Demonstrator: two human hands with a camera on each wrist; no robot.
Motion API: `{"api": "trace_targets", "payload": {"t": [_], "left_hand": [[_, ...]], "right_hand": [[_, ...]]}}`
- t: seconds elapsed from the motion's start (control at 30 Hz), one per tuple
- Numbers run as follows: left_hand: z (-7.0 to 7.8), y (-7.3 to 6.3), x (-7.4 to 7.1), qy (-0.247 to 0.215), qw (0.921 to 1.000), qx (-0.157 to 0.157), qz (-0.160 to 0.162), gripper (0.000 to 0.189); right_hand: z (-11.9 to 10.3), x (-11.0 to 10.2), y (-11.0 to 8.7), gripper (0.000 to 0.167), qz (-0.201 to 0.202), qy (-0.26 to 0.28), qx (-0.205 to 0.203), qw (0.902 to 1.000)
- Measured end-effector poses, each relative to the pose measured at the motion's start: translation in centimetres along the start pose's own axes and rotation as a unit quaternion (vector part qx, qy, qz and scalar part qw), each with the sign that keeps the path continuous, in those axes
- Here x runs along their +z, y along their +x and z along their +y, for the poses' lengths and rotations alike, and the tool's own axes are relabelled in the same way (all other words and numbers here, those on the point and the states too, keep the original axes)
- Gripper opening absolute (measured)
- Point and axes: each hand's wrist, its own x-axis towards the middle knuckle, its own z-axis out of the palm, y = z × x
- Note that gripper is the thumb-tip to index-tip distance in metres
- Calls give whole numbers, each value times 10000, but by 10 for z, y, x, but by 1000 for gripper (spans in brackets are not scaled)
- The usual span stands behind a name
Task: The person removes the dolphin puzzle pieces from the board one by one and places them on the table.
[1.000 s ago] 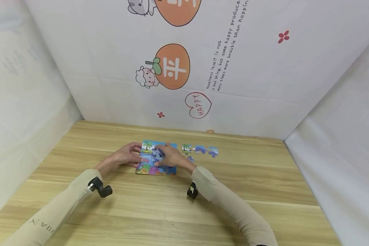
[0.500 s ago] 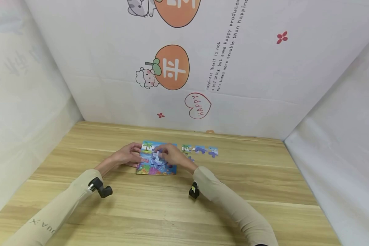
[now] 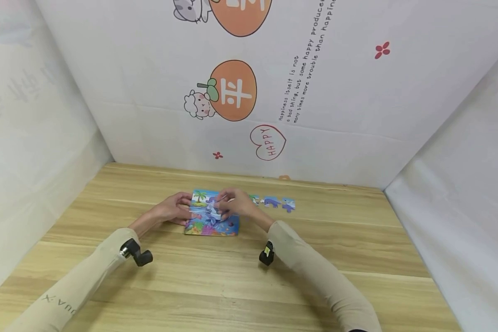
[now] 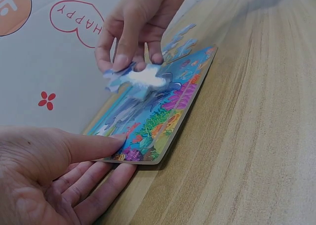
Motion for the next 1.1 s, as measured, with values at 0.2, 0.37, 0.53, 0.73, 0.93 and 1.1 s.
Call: {"api": "trace_targets", "payload": {"t": [0.2,0.37,0.53,0.73,0.93,1.1], "left_hand": [[2,-2,1,23,10000,32,-5,72],[3,-3,1,46,10000,26,-18,71],[3,-3,1,29,10000,13,-6,72],[1,-2,1,36,10000,14,-4,72],[1,-2,1,47,10000,36,15,71],[1,-2,1,85,10000,19,19,73]], "right_hand": [[0,-26,-8,29,182,-181,316,9992],[-3,-48,-21,29,259,-242,409,9985],[-2,-71,-33,30,242,-452,290,9983],[0,-91,-50,24,405,-1062,370,9928],[25,-119,-52,16,330,-1434,610,9872],[28,-131,-61,13,108,-1390,766,9873]]}}
